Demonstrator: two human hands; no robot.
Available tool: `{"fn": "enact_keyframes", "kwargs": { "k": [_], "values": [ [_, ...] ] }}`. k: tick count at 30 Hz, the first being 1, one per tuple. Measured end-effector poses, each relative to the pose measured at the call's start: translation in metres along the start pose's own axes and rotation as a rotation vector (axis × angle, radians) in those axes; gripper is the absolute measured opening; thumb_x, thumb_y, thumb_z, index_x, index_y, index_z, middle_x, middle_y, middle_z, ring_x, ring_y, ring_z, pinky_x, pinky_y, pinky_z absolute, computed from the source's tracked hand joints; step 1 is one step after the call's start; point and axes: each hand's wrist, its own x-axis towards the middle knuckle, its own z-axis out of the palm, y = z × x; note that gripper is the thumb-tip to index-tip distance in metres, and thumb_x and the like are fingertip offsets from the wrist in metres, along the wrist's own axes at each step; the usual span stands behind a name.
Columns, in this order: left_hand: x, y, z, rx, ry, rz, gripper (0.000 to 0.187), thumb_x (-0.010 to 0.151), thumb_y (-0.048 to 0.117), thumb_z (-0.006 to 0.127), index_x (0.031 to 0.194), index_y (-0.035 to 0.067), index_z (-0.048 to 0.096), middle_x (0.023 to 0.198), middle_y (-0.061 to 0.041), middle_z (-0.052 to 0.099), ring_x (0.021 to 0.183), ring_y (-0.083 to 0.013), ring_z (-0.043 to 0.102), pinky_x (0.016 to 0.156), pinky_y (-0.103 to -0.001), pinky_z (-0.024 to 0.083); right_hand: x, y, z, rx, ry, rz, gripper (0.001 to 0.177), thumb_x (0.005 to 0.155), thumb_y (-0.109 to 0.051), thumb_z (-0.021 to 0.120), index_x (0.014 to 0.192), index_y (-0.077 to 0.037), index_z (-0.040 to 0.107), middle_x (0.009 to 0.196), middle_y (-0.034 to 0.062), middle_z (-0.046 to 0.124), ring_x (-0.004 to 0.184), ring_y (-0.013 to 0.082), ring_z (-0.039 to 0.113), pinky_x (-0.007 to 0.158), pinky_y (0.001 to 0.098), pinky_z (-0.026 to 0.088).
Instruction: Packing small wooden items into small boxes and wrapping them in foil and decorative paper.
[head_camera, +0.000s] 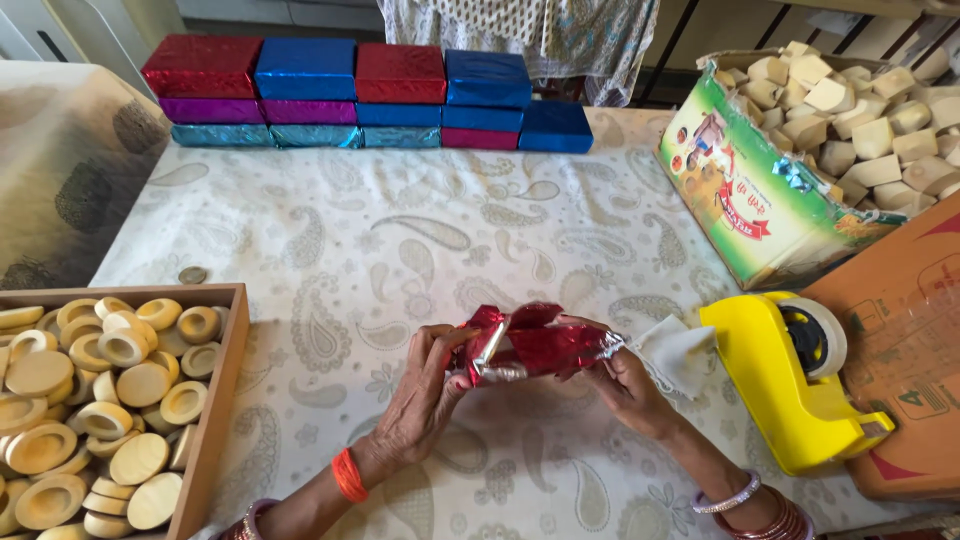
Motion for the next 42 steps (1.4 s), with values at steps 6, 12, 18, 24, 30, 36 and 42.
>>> {"fn": "enact_keyframes", "kwargs": {
  "k": [6, 12, 18, 24, 30, 36, 42],
  "values": [
    [0.012, -0.016, 0.019, -0.091, 0.208, -0.156, 0.06, 0.108, 0.043, 0.037, 0.148, -0.001, 0.038, 0.115, -0.014, 0.052, 0.094, -0.0262, 0.053, 0.09, -0.038, 0.048, 0.029, 0.004, 0.006, 0.007, 0.107, 0.065, 0.039, 0.109, -0.023, 0.048, 0.141, -0.003, 0.048, 0.103, 0.0054, 0.065, 0.091, 0.0112, 0.062, 0.083, 0.0314, 0.056],
    [0.019, -0.031, 0.025, -0.042, 0.275, -0.253, 0.062, 0.108, 0.045, 0.031, 0.151, 0.001, 0.032, 0.115, -0.014, 0.053, 0.099, -0.0261, 0.053, 0.094, -0.041, 0.045, 0.048, 0.003, 0.017, -0.139, 0.192, 0.028, 0.044, 0.11, -0.036, 0.041, 0.137, -0.004, 0.05, 0.118, 0.0072, 0.061, 0.104, 0.0139, 0.058, 0.095, 0.034, 0.05],
    [0.022, -0.033, 0.035, -0.024, 0.354, 0.101, 0.055, 0.106, 0.027, 0.052, 0.148, 0.002, 0.026, 0.138, -0.022, 0.043, 0.119, -0.0311, 0.049, 0.102, -0.045, 0.045, 0.042, -0.004, 0.032, -0.096, 0.31, -0.031, 0.058, 0.106, -0.04, 0.042, 0.148, -0.005, 0.024, 0.146, 0.0147, 0.048, 0.134, 0.0209, 0.048, 0.11, 0.0405, 0.04],
    [0.026, -0.048, 0.043, -0.174, 0.419, 0.072, 0.058, 0.095, 0.008, 0.075, 0.133, 0.006, 0.031, 0.135, -0.02, 0.043, 0.12, -0.0287, 0.053, 0.102, -0.042, 0.05, 0.019, 0.06, 0.018, -0.177, 0.36, -0.15, 0.047, 0.111, -0.029, 0.05, 0.142, -0.006, 0.025, 0.134, 0.018, 0.055, 0.12, 0.0227, 0.056, 0.106, 0.0426, 0.046],
    [0.029, -0.029, 0.023, -0.033, 0.354, 0.118, 0.052, 0.092, 0.01, 0.076, 0.133, 0.006, 0.044, 0.138, -0.019, 0.045, 0.127, -0.0334, 0.051, 0.104, -0.044, 0.05, 0.023, 0.045, 0.022, -0.284, 0.27, -0.244, 0.059, 0.104, -0.029, 0.061, 0.144, -0.008, 0.023, 0.14, 0.0167, 0.048, 0.127, 0.0239, 0.054, 0.113, 0.0463, 0.042],
    [0.032, -0.02, 0.011, 0.027, 0.274, 0.133, 0.056, 0.091, 0.014, 0.077, 0.137, 0.004, 0.047, 0.142, -0.02, 0.045, 0.132, -0.0371, 0.049, 0.107, -0.046, 0.048, 0.028, 0.024, 0.023, -0.268, 0.276, -0.305, 0.064, 0.102, -0.032, 0.064, 0.147, -0.007, 0.025, 0.149, 0.0187, 0.041, 0.14, 0.0276, 0.045, 0.122, 0.0477, 0.034],
    [0.035, -0.023, 0.01, 0.002, 0.233, 0.137, 0.058, 0.092, 0.014, 0.076, 0.14, 0.002, 0.046, 0.14, -0.02, 0.045, 0.131, -0.0366, 0.051, 0.108, -0.045, 0.049, 0.053, -0.047, 0.027, -0.362, 0.434, -0.536, 0.06, 0.1, -0.034, 0.069, 0.143, -0.01, 0.034, 0.154, 0.0166, 0.039, 0.149, 0.0284, 0.039, 0.129, 0.0499, 0.027]
  ]
}}
